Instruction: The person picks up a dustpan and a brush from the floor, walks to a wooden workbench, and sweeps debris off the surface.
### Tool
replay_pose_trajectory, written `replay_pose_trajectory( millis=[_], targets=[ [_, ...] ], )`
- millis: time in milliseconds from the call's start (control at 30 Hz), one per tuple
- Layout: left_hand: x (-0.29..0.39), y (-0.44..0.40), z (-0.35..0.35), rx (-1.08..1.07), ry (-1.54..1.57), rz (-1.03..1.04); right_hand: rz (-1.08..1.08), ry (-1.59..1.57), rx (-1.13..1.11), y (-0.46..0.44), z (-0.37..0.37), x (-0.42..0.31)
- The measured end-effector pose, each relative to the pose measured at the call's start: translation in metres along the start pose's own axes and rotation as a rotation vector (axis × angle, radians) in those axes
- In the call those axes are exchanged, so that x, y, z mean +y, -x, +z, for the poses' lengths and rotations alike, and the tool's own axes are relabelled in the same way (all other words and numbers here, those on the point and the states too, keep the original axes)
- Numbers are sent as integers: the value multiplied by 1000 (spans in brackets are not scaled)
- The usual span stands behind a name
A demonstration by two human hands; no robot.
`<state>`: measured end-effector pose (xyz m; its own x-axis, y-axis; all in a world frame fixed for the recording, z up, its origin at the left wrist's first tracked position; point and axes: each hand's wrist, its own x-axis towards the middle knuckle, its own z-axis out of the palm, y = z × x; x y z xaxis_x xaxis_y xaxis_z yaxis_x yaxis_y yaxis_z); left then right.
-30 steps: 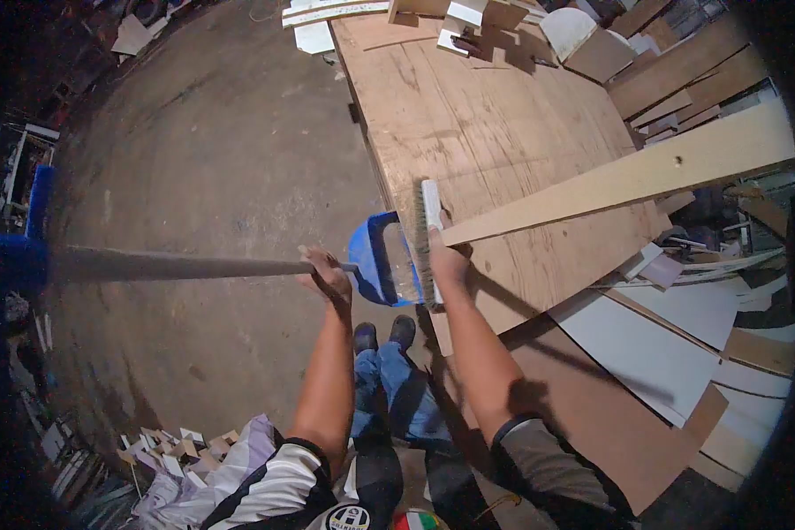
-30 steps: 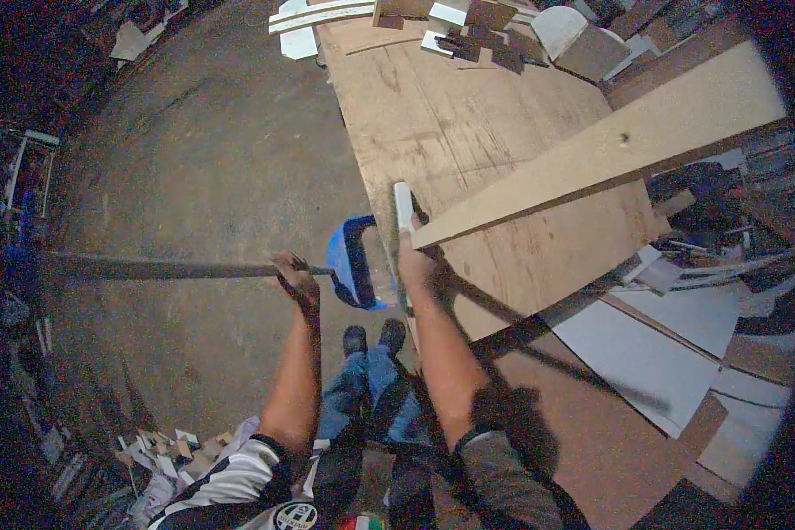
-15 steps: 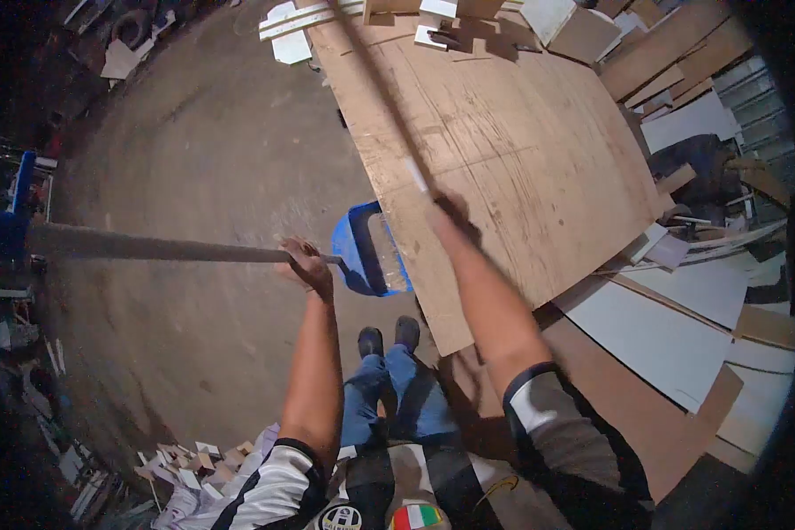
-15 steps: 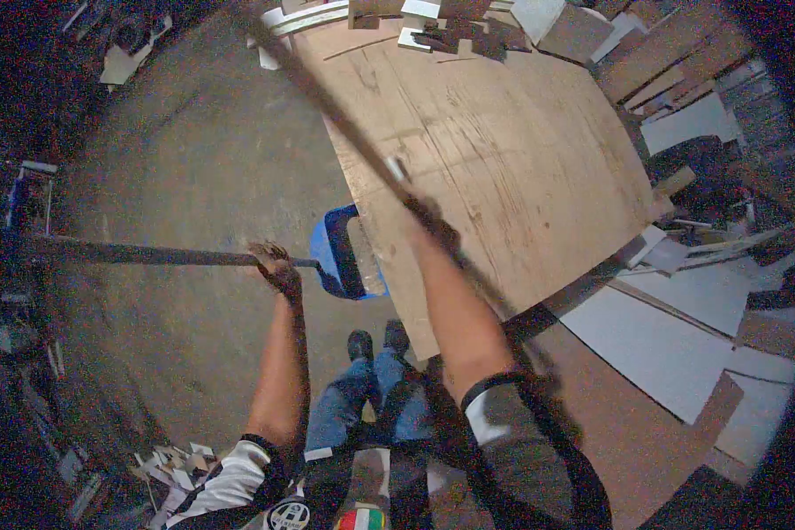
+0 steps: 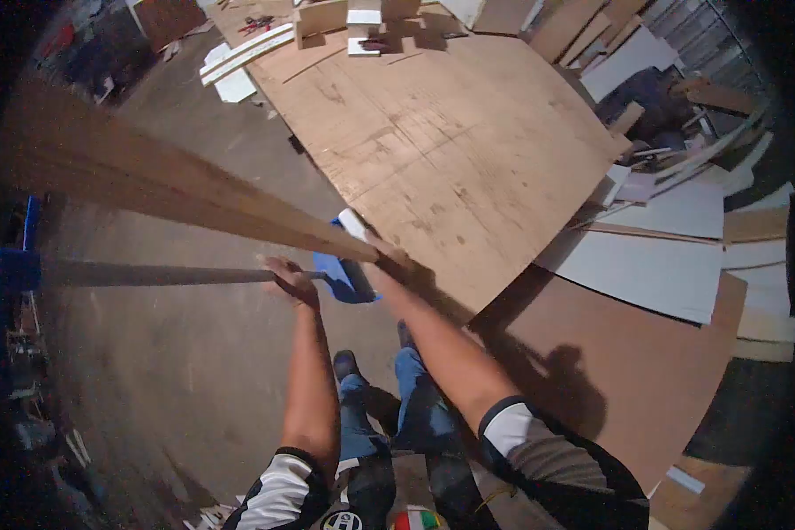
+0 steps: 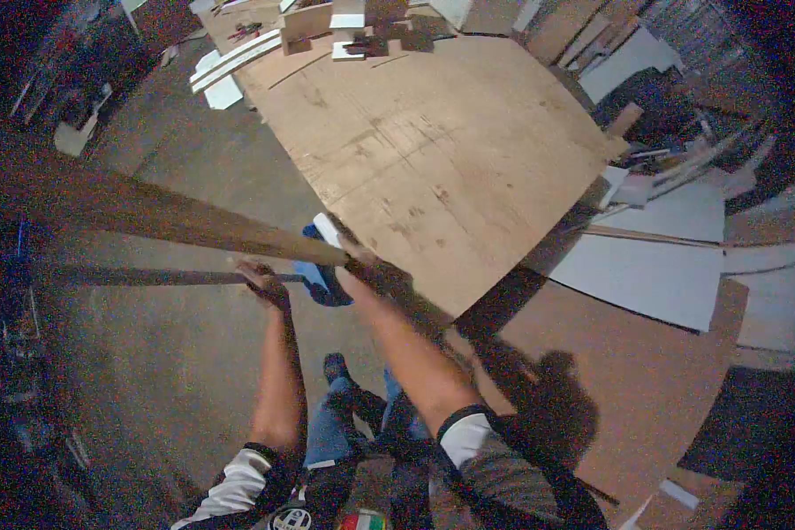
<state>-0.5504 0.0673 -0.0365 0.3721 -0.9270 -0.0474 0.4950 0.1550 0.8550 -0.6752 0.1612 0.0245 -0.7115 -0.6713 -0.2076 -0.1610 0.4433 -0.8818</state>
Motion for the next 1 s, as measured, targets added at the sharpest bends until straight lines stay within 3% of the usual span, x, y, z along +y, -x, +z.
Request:
replay_pose_trajectory(
  millis=[67, 100, 133, 200, 267, 367, 533, 667, 700, 833, 967, 1000],
  targets=[
    [0, -3, -9, -130, -132, 90, 99, -63, 34, 7, -41, -22],
    [-6, -4, -13, -140, -235, 160, 151, 175, 100, -14, -52, 13],
    [9, 3, -1, -14, 59, -16, 220, 407, 154, -35, -62, 46],
    [19, 13, 6, 111, 352, -195, 323, 646, 162, -46, -108, 85],
    [25, 18, 2, -40, 5, -134, 357, 637, 237, -35, -155, 64],
    [8, 22, -19, -60, 10, -107, 294, 735, 389, -39, -182, 111],
    [-4, 34, -42, -46, 26, -157, 165, 617, 466, 1, -129, 174],
    [20, 47, -33, 4, -40, -223, 194, 163, 485, 40, -41, 90],
    [26, 50, -31, -3, -46, -227, 255, 174, 410, 42, -26, 75],
    [28, 45, -29, -111, -76, -84, 81, 442, 411, 34, 50, 71],
    [-1, 20, -40, -142, 45, 0, -52, 141, 525, 35, 25, 39],
    [-1, 18, -38, -147, 77, 8, 81, 149, 490, 31, 9, 33]
  ],
)
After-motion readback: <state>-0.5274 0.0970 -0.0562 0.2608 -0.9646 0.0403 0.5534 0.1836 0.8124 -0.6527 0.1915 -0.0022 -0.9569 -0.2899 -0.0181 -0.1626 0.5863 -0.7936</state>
